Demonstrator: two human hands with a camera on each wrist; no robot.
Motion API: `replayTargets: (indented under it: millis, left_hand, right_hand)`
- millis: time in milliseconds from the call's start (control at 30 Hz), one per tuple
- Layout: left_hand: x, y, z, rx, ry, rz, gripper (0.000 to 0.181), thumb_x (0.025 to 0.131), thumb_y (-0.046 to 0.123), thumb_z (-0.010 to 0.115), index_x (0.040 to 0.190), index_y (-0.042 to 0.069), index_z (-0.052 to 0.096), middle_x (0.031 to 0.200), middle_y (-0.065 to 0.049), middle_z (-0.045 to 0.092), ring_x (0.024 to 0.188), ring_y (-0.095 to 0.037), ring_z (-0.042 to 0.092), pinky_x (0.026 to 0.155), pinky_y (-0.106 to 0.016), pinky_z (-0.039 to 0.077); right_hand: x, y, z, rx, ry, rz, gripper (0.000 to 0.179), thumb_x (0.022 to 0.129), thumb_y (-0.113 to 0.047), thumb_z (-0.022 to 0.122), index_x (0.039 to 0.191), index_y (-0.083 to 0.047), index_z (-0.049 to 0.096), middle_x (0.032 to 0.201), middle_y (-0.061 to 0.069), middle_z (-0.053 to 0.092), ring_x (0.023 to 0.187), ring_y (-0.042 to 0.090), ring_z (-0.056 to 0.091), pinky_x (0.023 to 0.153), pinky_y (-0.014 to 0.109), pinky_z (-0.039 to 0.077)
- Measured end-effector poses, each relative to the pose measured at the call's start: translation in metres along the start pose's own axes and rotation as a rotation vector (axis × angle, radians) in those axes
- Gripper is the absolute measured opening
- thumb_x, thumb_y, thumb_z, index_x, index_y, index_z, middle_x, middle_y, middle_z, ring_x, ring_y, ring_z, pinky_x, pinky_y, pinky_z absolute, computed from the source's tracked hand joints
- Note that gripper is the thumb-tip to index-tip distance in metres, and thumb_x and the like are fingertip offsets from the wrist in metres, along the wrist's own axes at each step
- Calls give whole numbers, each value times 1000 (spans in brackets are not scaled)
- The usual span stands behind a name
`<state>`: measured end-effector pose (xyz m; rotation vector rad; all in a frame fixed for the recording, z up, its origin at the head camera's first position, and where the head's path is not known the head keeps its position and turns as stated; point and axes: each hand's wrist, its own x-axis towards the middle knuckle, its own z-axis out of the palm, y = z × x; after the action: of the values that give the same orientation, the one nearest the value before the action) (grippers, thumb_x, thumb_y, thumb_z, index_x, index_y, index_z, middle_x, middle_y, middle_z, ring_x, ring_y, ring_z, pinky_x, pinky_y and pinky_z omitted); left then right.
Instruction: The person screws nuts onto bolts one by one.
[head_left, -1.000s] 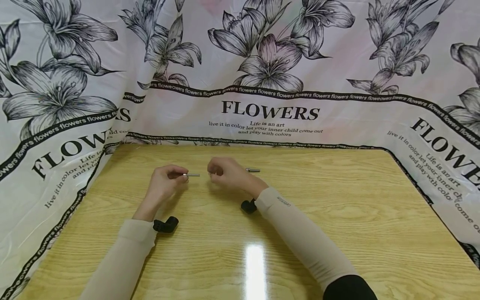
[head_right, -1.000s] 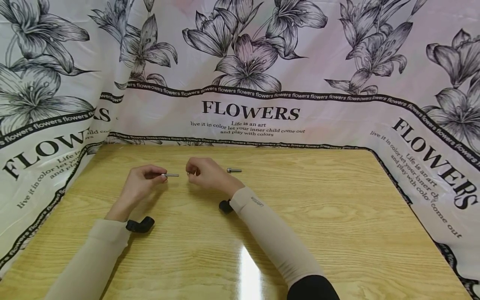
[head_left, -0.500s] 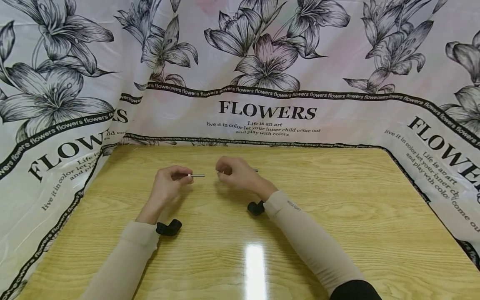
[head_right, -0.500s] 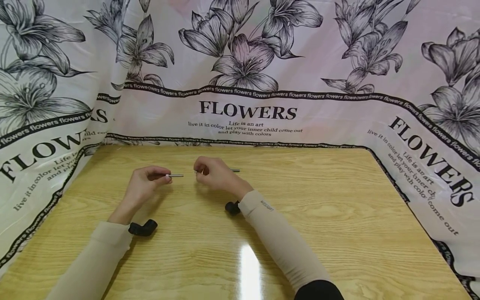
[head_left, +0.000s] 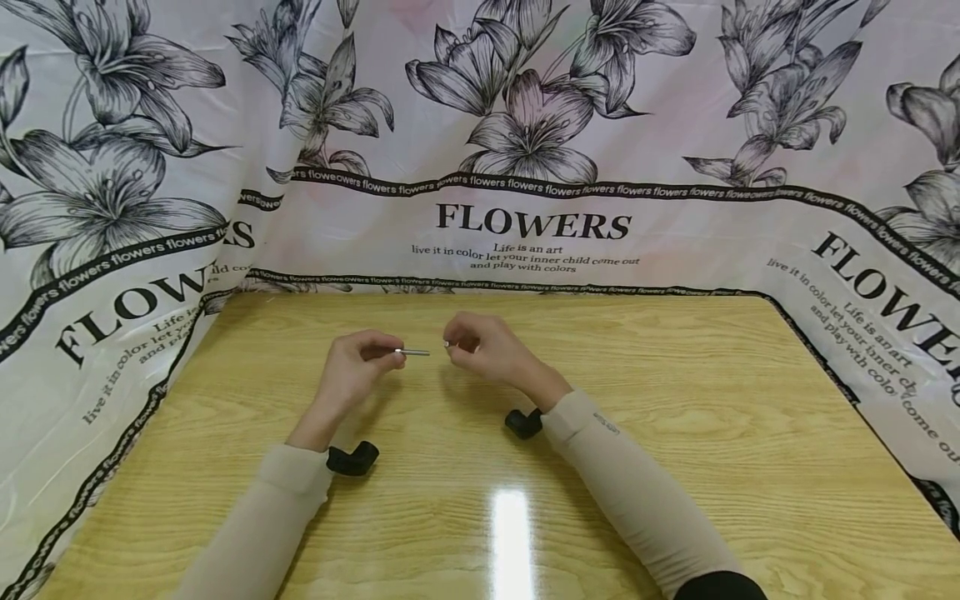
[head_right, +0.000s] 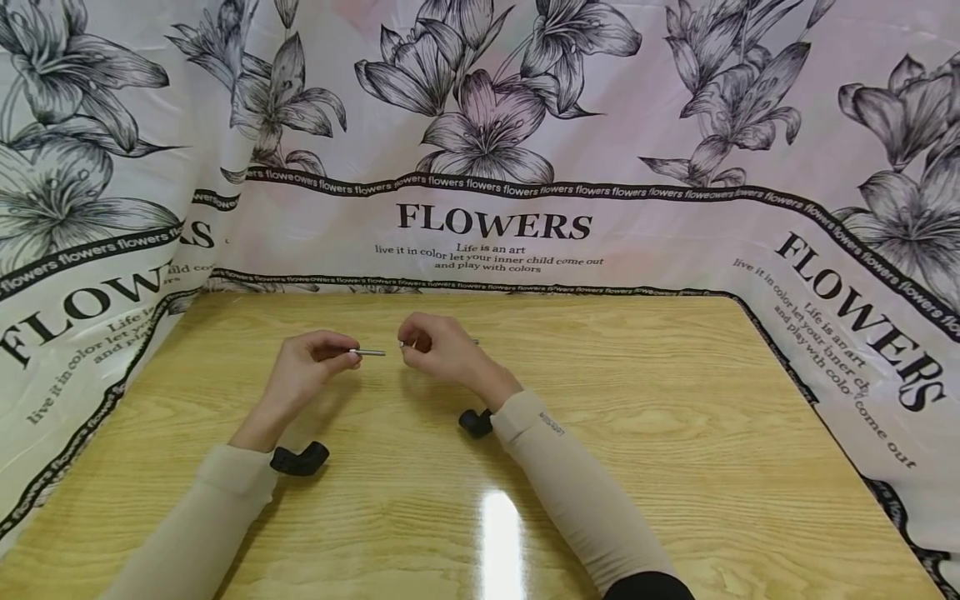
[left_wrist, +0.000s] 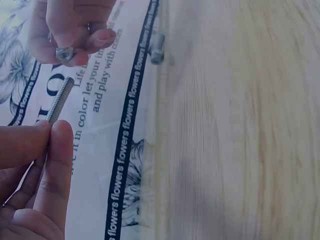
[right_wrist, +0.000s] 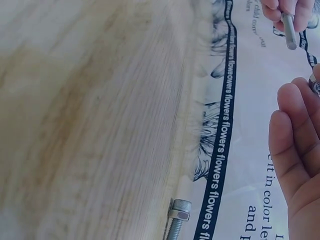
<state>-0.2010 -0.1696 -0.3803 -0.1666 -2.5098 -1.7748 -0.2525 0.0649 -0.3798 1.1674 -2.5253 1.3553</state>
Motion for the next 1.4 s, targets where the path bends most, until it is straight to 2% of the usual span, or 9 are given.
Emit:
replayTargets:
  millis: [233,533,733,1067,1200,1333,1400]
  left_hand:
    - [-1,5,10,-37,-19,7,17,87,7,71,103,3,70,95,-12,70,82,-22,69,80,-48,53]
    - [-1,14,22,-41,-23,30,16,87,10,71,102,7,70,93,-9,70,81,-19,69,79,-51,53]
    - [1,19,30,-76,-33,54,16,86,9,72,102,4,70,94,-11,70,81,-22,69,80,-51,52]
    - [0,26,40,-83,-52,36,19,87,7,70,106,1,69,100,-15,69,86,-26,68,73,-34,55]
    - [-5,40,43,-67,-61,51,19,89,2,67,107,-3,67,100,-18,68,87,-29,68,71,-30,55]
    - [-13,58,45,-48,-65,67,17,89,1,65,106,-4,67,99,-19,68,86,-27,68,70,-28,54]
    - [-14,61,46,-47,-66,68,17,89,1,66,105,-4,68,98,-18,68,85,-27,68,69,-27,54]
  right_hand:
    - [-9,0,-3,9,20,8,11,84,-4,62,95,-8,63,88,-2,63,73,11,58,67,27,51]
    - [-19,-2,-10,13,57,12,13,85,-4,62,97,-5,63,88,0,64,74,11,60,69,28,51]
    - [-27,-3,-15,25,77,20,13,85,-3,60,98,-5,63,89,-1,64,73,11,59,69,29,51]
    - [-35,-2,-18,71,104,34,17,85,5,61,100,-4,63,90,5,66,72,15,60,69,34,51]
    - [-38,-7,-21,70,121,35,16,85,8,60,100,1,62,90,12,66,72,23,61,69,40,51]
    - [-42,-25,-28,72,121,27,14,86,10,59,99,6,61,90,17,65,73,28,61,69,43,51]
    - [-45,-34,-32,69,121,27,14,86,10,58,99,6,61,89,16,65,73,28,61,70,42,51]
